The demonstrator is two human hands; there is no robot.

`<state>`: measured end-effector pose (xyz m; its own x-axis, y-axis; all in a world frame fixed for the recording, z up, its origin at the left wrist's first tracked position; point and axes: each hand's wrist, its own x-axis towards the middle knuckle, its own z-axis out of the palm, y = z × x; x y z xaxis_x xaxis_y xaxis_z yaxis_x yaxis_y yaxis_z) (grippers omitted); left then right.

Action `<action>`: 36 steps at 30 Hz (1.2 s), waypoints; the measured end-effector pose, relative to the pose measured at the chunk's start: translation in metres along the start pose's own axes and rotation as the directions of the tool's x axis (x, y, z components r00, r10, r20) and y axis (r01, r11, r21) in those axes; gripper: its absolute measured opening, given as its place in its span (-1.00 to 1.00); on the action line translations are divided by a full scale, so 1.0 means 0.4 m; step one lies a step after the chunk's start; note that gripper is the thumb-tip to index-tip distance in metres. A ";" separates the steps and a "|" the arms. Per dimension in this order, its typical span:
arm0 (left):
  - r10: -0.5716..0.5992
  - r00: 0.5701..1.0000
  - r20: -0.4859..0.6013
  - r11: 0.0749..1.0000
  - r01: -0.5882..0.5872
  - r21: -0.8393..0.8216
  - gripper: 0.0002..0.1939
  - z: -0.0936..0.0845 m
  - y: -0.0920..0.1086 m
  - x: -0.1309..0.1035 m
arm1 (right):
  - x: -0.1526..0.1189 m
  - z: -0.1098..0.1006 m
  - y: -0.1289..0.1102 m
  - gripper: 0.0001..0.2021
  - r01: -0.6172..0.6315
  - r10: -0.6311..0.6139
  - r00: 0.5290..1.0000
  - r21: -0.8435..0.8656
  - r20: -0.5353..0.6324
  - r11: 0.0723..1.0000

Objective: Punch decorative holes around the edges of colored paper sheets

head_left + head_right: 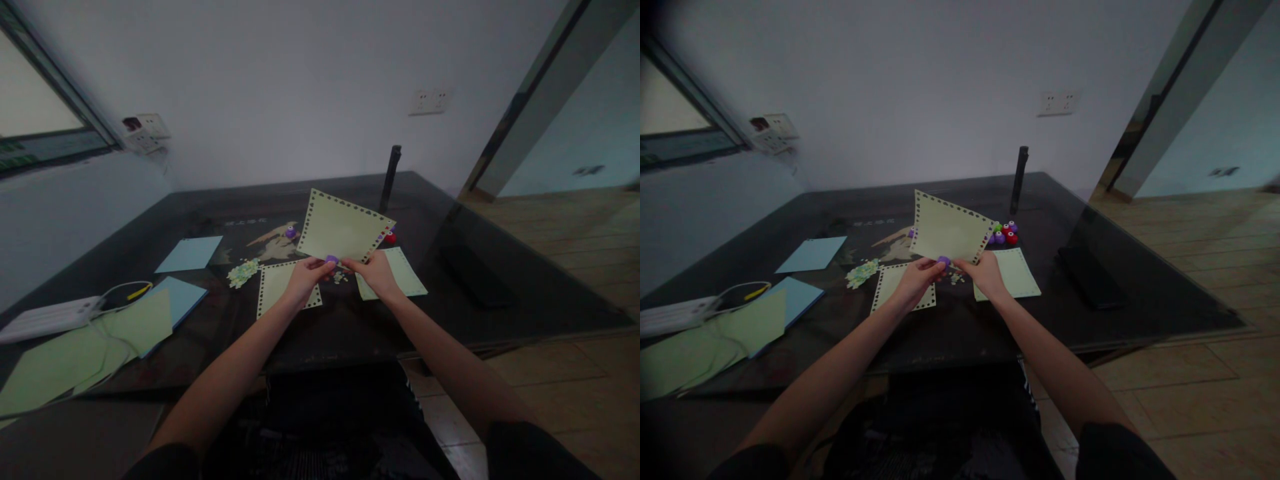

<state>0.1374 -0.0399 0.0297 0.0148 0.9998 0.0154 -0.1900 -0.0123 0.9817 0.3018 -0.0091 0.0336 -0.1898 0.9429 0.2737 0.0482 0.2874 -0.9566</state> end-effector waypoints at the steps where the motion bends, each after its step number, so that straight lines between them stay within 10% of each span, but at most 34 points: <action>1: -0.001 1.000 -0.005 1.000 0.001 0.008 -0.73 0.000 0.000 0.000 | 0.000 0.001 -0.001 -0.72 0.000 0.000 1.000 0.007 -0.003 1.000; 36: 0.091 0.996 -0.015 0.996 -0.091 0.003 -0.70 0.003 -0.005 0.000 | -0.013 0.004 -0.032 -0.71 -0.020 0.018 1.000 -0.071 -0.018 0.997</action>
<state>0.1388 -0.0400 0.0279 -0.0176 0.9946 0.1018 -0.1879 -0.1033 0.9767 0.3005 -0.0180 0.0444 -0.1714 0.9509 0.2577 0.1212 0.2800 -0.9523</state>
